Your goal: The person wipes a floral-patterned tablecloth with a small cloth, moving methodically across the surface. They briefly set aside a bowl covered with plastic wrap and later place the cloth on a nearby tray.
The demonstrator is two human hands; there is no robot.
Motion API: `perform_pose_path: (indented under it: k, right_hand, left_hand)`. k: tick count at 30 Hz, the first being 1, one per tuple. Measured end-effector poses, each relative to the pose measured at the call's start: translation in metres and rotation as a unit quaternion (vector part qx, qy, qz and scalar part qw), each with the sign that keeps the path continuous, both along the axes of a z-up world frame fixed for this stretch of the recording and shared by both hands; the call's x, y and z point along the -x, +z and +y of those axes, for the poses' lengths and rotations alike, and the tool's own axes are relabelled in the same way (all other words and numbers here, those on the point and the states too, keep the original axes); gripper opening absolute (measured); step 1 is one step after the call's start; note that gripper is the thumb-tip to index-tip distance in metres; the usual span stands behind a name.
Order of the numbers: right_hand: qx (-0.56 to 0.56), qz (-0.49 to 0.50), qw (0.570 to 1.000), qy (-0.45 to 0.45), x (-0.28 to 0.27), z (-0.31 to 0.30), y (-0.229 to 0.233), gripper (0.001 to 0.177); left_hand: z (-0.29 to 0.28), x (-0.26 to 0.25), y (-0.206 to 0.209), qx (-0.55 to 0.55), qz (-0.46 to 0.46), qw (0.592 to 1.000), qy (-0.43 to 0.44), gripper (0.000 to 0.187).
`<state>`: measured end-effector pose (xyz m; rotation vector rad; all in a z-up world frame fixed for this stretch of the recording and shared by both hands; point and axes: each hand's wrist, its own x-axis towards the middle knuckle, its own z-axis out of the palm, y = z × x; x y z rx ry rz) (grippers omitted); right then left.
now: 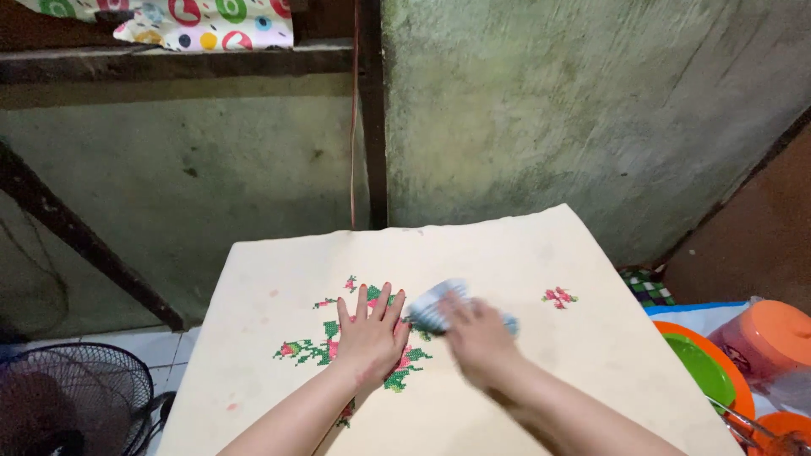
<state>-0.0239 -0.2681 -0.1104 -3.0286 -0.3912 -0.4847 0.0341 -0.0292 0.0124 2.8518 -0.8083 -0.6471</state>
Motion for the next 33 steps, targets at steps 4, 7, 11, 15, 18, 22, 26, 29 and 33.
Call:
perform_pose_path:
  k: [4,7,11,15,18,22,26,29,33]
  right_hand:
    - [0.088,0.122,0.965,-0.213,-0.006,-0.092,0.008,0.060]
    - [0.140,0.168,0.906,-0.363,-0.001,-0.187,0.005,0.073]
    - [0.010,0.159,0.847,-0.508,0.012,-0.216,0.050,0.047]
    - [0.101,0.084,0.860,-0.493,-0.030,-0.153,0.073,0.044]
    - [-0.382,0.047,0.815,-0.433,-0.046,-0.028,0.128,0.041]
    - [-0.016,-0.045,0.998,-0.035,-0.071,0.013,0.044,0.050]
    - [0.025,0.229,0.968,-0.098,-0.063,0.029,0.068,0.061]
    - [-0.288,0.230,0.853,-0.369,-0.061,0.000,0.122,0.065]
    - [0.081,0.178,0.921,-0.336,-0.077,-0.164,0.042,0.072]
  left_hand:
    - [0.002,0.001,0.001,0.023,-0.016,1.000,-0.003,0.065]
    - [0.001,0.000,0.003,0.021,-0.012,1.000,-0.006,0.066]
    - [0.001,0.001,0.006,0.016,0.001,1.000,-0.008,0.066]
    - [0.000,-0.007,0.005,0.009,0.015,1.000,-0.004,0.066]
    - [-0.004,-0.022,0.006,0.046,0.037,0.998,0.006,0.064]
    - [-0.011,-0.036,0.014,0.017,0.015,1.000,0.021,0.055]
    - [-0.010,-0.035,0.014,0.004,0.015,1.000,0.023,0.067]
    - [-0.008,-0.035,0.017,0.008,0.020,1.000,0.022,0.066]
    - [-0.009,-0.036,0.023,-0.009,0.032,0.999,0.019,0.066]
